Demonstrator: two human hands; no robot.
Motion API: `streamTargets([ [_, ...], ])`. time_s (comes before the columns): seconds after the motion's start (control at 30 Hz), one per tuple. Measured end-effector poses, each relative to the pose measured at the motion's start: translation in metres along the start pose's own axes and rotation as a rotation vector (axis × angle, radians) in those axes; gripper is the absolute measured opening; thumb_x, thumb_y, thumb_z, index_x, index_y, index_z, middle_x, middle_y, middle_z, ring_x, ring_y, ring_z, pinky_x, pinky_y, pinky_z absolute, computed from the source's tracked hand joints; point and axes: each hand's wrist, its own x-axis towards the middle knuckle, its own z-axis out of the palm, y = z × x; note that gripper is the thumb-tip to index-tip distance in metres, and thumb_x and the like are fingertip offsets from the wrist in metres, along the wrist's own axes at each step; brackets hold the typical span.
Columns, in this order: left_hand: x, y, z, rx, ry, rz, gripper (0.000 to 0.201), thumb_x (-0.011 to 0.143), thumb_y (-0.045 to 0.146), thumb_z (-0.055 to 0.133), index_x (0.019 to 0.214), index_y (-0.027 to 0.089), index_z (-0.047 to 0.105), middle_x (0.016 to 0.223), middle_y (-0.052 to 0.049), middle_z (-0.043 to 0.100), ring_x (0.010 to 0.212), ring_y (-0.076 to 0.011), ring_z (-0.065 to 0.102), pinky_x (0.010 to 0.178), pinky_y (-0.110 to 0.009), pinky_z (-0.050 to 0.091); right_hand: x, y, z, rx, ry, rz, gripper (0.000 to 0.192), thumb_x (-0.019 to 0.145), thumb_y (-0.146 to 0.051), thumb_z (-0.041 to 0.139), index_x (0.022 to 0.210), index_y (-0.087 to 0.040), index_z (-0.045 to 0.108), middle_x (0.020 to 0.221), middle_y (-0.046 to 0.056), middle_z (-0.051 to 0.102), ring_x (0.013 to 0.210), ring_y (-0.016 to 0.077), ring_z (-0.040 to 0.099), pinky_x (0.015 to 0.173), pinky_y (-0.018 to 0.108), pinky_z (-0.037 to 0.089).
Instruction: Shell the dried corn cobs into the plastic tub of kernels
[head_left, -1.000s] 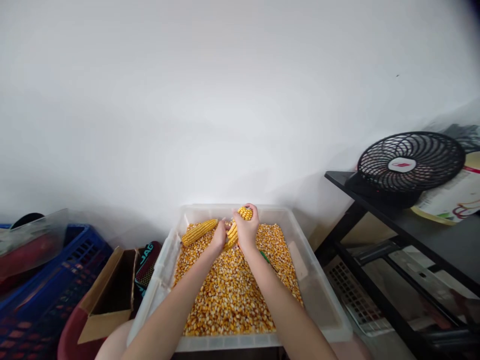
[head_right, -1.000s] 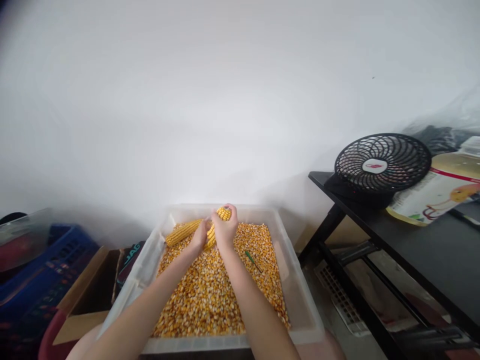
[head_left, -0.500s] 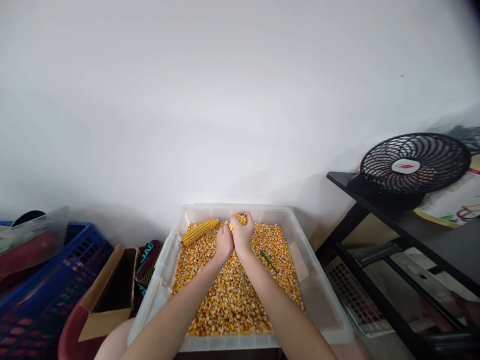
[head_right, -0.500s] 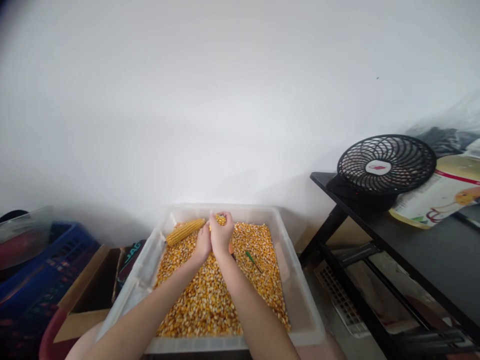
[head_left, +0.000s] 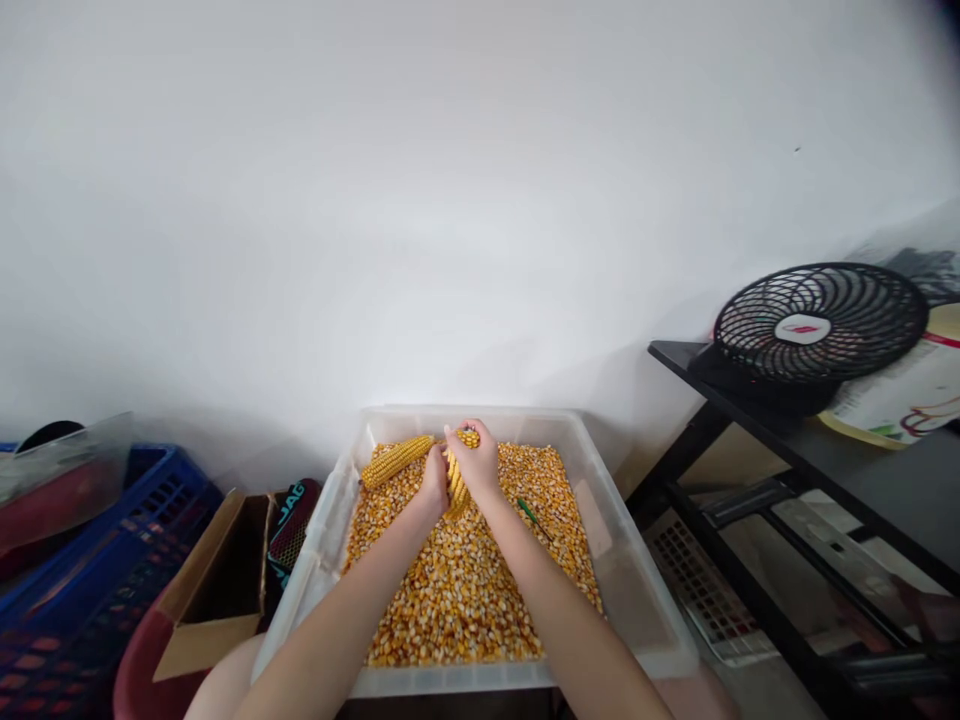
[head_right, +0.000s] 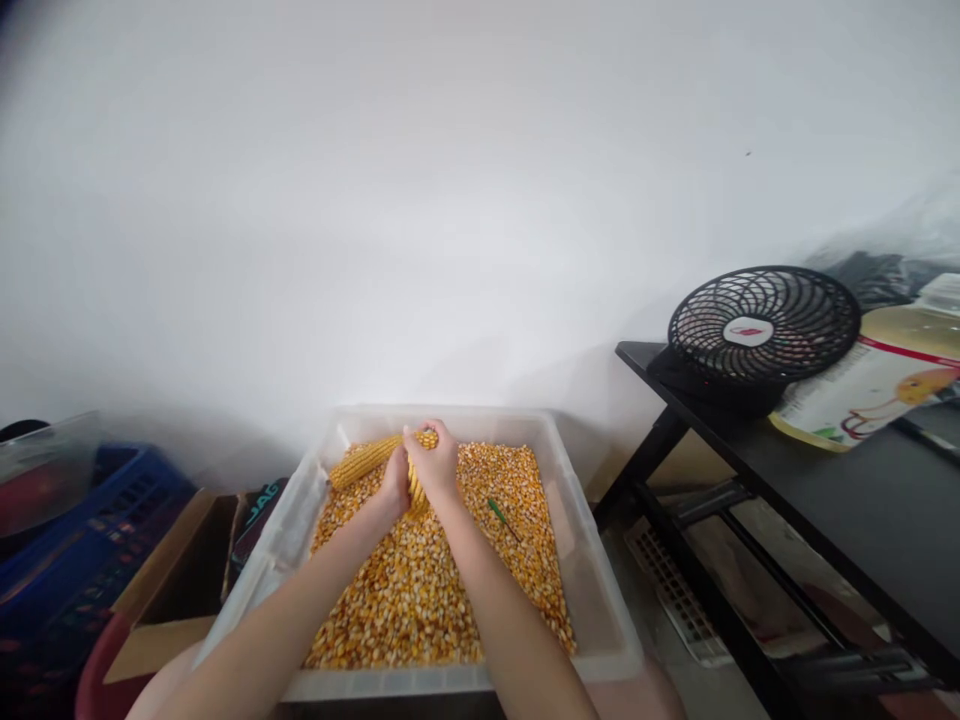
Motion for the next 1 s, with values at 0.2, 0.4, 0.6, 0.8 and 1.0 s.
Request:
streamTargets([
  [0.2, 0.007, 0.022, -0.005, -0.024, -0.136, 0.054, 0.033, 0.079, 0.044, 0.045, 0.079, 0.015, 0.061, 0.065, -0.005, 0.065, 0.065, -0.0192, 0.063, 0.062, -0.027, 0.048, 0.006, 0.008, 0.007, 0.211, -0.092, 0.242, 0.027, 0.072, -0.042, 0.055, 0.085, -0.019, 0.055, 0.073, 0.0, 0.058, 0.068, 0.0155, 0.056, 0.064, 0.026, 0.045],
  [0.4, 0.023, 0.039, -0.017, -0.28, 0.183, 0.126, 0.035, 0.082, 0.039, 0.026, 0.075, 0.02, 0.055, 0.06, -0.002, 0.057, 0.056, -0.0164, 0.059, 0.059, -0.028, 0.048, -0.005, 0.017, 0.001, 0.118, -0.66, 0.268, 0.053, 0.049, -0.015, 0.068, 0.101, -0.019, 0.058, 0.077, -0.002, 0.063, 0.063, 0.0146, 0.058, 0.058, 0.026, 0.046],
  [0.6, 0.02, 0.042, -0.015, -0.315, 0.249, 0.135, 0.027, 0.08, 0.025, 0.032, 0.07, 0.017, 0.055, 0.057, -0.002, 0.055, 0.052, -0.0139, 0.057, 0.057, -0.025, 0.048, -0.013, 0.034, 0.003, -0.464, -0.527, 0.055, 0.019, 0.058, -0.012, 0.059, 0.075, -0.019, 0.063, 0.063, 0.001, 0.063, 0.056, 0.017, 0.057, 0.052, 0.024, 0.037],
  [0.8, 0.01, 0.045, -0.016, -0.464, 0.243, 0.083, 0.03, 0.079, 0.026, 0.028, 0.058, 0.018, 0.047, 0.045, -0.003, 0.049, 0.038, -0.0153, 0.049, 0.042, -0.026, 0.042, -0.036, 0.032, 0.014, -0.838, -0.454, 0.062, 0.025, 0.071, -0.016, 0.054, 0.095, -0.014, 0.061, 0.08, 0.012, 0.068, 0.073, 0.0217, 0.063, 0.06, 0.026, 0.038],
  [1.0, 0.017, 0.043, -0.017, -0.402, 0.221, 0.108, 0.026, 0.078, 0.033, 0.034, 0.062, 0.018, 0.049, 0.046, 0.0, 0.045, 0.038, -0.0136, 0.046, 0.04, -0.024, 0.039, -0.041, 0.031, 0.02, -0.443, -0.546, 0.19, 0.022, 0.072, -0.017, 0.052, 0.092, -0.016, 0.061, 0.078, 0.006, 0.066, 0.066, 0.0155, 0.06, 0.057, 0.021, 0.04],
])
